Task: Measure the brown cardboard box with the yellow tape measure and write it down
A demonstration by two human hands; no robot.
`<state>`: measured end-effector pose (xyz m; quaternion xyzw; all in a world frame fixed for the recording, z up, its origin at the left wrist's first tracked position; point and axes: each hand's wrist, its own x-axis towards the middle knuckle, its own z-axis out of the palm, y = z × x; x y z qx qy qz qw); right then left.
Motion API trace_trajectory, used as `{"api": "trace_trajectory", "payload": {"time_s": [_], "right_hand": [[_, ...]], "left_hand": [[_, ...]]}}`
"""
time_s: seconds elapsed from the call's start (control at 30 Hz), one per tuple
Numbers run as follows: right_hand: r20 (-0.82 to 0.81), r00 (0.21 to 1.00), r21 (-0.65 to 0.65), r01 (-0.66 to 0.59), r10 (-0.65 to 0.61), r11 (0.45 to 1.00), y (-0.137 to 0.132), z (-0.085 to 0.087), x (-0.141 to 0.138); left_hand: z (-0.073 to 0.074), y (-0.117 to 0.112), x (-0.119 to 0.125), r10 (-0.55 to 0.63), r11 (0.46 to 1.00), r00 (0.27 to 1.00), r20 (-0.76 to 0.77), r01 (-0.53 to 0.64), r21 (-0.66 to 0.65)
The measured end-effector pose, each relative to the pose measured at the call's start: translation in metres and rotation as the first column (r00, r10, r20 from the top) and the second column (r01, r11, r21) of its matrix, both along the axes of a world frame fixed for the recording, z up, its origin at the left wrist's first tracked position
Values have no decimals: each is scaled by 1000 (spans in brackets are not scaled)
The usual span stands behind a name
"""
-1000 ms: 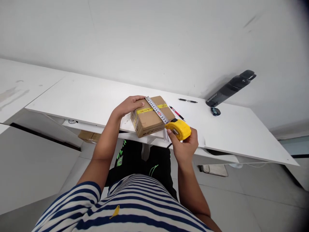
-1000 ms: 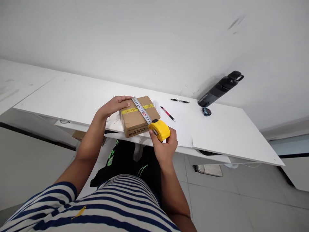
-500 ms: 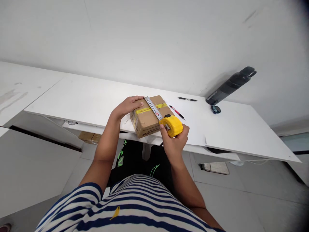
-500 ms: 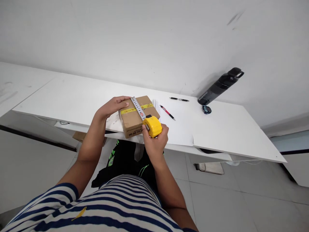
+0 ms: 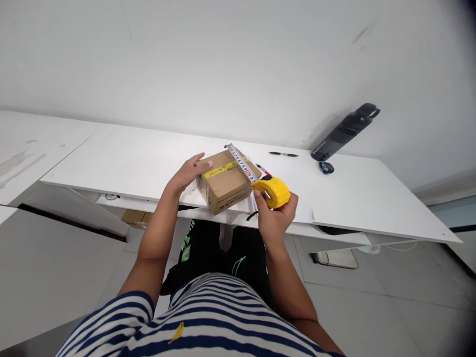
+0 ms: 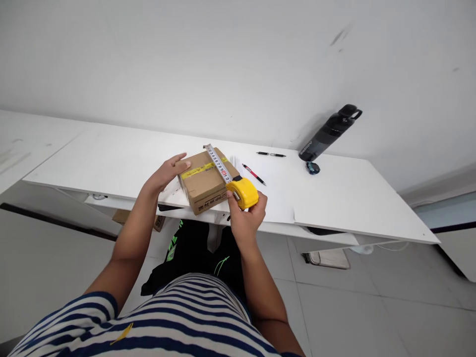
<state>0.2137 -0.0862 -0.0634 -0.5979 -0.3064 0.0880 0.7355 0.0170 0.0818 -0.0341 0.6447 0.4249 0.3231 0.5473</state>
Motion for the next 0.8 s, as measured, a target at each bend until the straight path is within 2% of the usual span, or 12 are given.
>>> {"api": "trace_trajectory", "payload": {"time_s": [0.07,0.13,0.2,0.3,0.4,0.5,0.63,0.7,0.8], "right_hand": [[-39,999,47,37,-35,998,0,4,9],[-76,997,67,29,-24,997,0,8,19],[-135,990,81,-30,41,996,0,10,28],[-268,939,167,-177,217,970,0,10,36],[-357,858,256,-291,370,922,1,8,36],[-367,839,258,-323,402,911,2,7,34],[-353,822,251,-378,448,891,9,12,35],[-337,802,259,-425,493,868,14,16,37],[-300,784,266,-478,543,837,18,22,37]], "left_hand": [[-3,-9,-9,47,993,997,-61,-54,-107],[-7,-19,-20,66,977,996,-54,-75,-199],[-13,-27,-30,113,962,993,19,-105,-253],[-25,-34,-38,183,949,966,182,-125,-290],[-37,-37,-36,203,947,921,333,-98,-306],[-45,-35,-26,196,950,884,425,-63,-307],[-51,-19,-15,213,946,877,430,-76,-314],[-53,-6,-17,272,940,879,393,-154,-305],[-52,12,-27,455,885,850,267,-399,-239]]}}
